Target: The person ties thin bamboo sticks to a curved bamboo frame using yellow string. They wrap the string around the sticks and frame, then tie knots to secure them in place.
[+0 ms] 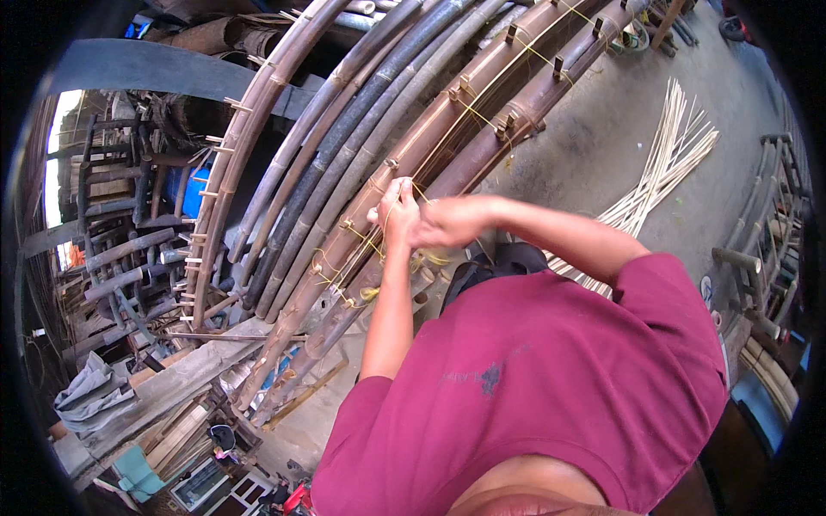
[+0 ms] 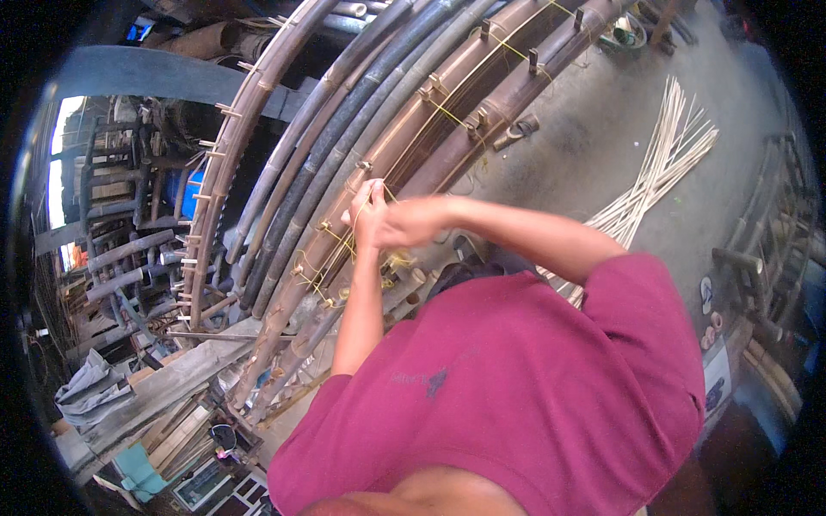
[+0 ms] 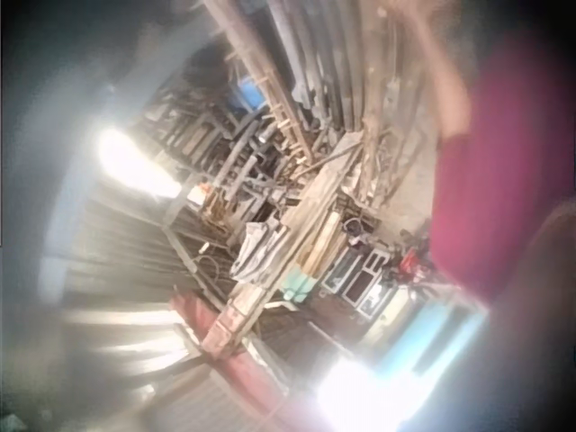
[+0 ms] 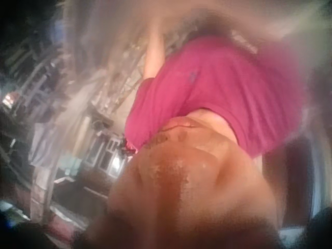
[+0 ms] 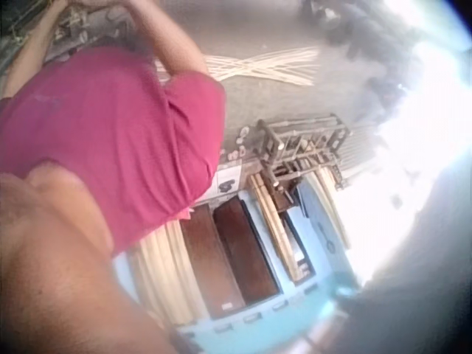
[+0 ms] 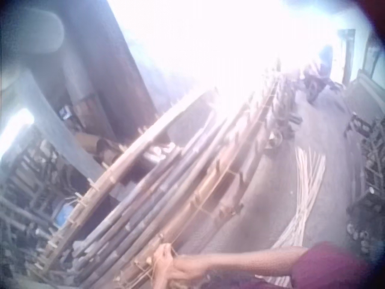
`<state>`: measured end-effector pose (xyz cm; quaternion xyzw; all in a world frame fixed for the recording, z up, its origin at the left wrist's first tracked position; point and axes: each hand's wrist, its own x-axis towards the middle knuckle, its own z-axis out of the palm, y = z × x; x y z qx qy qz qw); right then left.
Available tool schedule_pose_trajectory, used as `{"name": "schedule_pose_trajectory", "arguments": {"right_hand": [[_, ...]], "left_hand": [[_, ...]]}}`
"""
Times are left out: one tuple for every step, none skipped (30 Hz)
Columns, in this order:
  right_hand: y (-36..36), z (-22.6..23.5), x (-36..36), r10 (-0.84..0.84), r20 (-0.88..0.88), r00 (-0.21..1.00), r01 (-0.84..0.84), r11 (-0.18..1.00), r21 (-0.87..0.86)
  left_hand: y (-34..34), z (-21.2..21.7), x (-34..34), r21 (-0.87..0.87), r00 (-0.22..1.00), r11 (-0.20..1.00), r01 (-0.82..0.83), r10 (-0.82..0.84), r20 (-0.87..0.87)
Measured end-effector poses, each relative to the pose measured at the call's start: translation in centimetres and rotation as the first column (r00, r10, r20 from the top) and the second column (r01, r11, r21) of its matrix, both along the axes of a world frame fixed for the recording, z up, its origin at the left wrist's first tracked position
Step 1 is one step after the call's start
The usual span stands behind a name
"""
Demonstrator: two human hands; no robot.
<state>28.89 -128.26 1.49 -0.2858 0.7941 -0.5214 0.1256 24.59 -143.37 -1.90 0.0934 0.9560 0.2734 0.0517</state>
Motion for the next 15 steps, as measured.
{"name": "schedule_pose_trajectory", "arguments": {"right_hand": [[0.1,-2.4,3.1,0.021,-0.12,0.993,-0.012,0.997,0.082],[-0.3,-4.9,4.8,-0.03,-0.228,0.973,0.028,1.0,-0.012],[-1.2,-4.6,5.0,-0.08,-0.232,0.969,0.072,0.997,-0.04],[-1.8,-4.1,4.7,-0.135,-0.233,0.963,0.122,0.99,-0.071],[-1.8,-3.2,4.3,-0.1,-0.16,0.982,0.092,0.994,-0.054],[-1.8,-3.5,4.6,-0.146,-0.184,0.972,0.148,0.989,-0.001],[-1.7,-5.0,4.9,-0.138,-0.289,0.947,0.163,0.985,0.063],[-1.7,-6.2,5.3,-0.11,-0.39,0.914,0.174,0.976,0.132],[-1.8,-5.4,5.8,-0.118,-0.409,0.905,0.198,0.967,0.158],[-2.1,-4.5,6.0,-0.123,-0.433,0.893,0.219,0.959,0.18],[-2.6,-4.2,6.1,-0.158,-0.425,0.891,0.213,0.973,0.085],[-2.8,-3.9,6.3,-0.167,-0.403,0.9,0.212,0.975,0.068],[-2.5,-3.9,6.2,-0.207,-0.372,0.905,0.243,0.969,0.053],[-2.3,-3.5,5.8,-0.228,-0.36,0.905,0.257,0.966,0.034],[-2.1,-2.9,6.0,-0.218,-0.246,0.944,0.243,0.967,0.076]], "left_hand": [[0.0,1.1,0.4,-0.042,1.0,0.999,0.006,-0.005,0.003],[0.5,1.6,0.2,-0.07,1.0,0.997,0.017,-0.017,-0.006],[0.2,1.2,-0.5,0.123,0.999,0.992,0.03,-0.027,-0.026],[-0.1,0.5,-1.6,0.311,0.998,0.949,0.053,-0.039,-0.05],[0.1,1.6,-2.0,0.472,0.996,0.877,0.083,-0.061,-0.06],[0.9,2.5,-3.1,0.62,1.0,0.784,0.0,-0.003,0.004],[1.8,4.7,-4.9,0.575,0.992,0.814,0.083,-0.009,-0.13],[2.7,6.6,-6.6,0.54,0.987,0.838,0.082,0.006,-0.16],[2.8,6.4,-9.0,0.578,0.985,0.811,0.084,0.021,-0.172],[2.1,4.4,-11.9,0.584,0.995,0.812,0.014,0.046,-0.089],[0.3,-0.7,-14.1,0.33,0.984,0.943,0.034,0.026,-0.177],[-1.2,-4.6,-15.2,0.046,0.97,0.998,0.033,-0.021,-0.241],[0.0,-4.7,-15.1,0.033,0.984,0.998,0.058,-0.052,-0.168],[0.5,-4.2,-15.4,0.021,0.991,0.998,0.066,-0.063,-0.114],[0.0,-4.7,-16.3,0.0,0.982,0.992,0.129,-0.128,-0.14]]}}
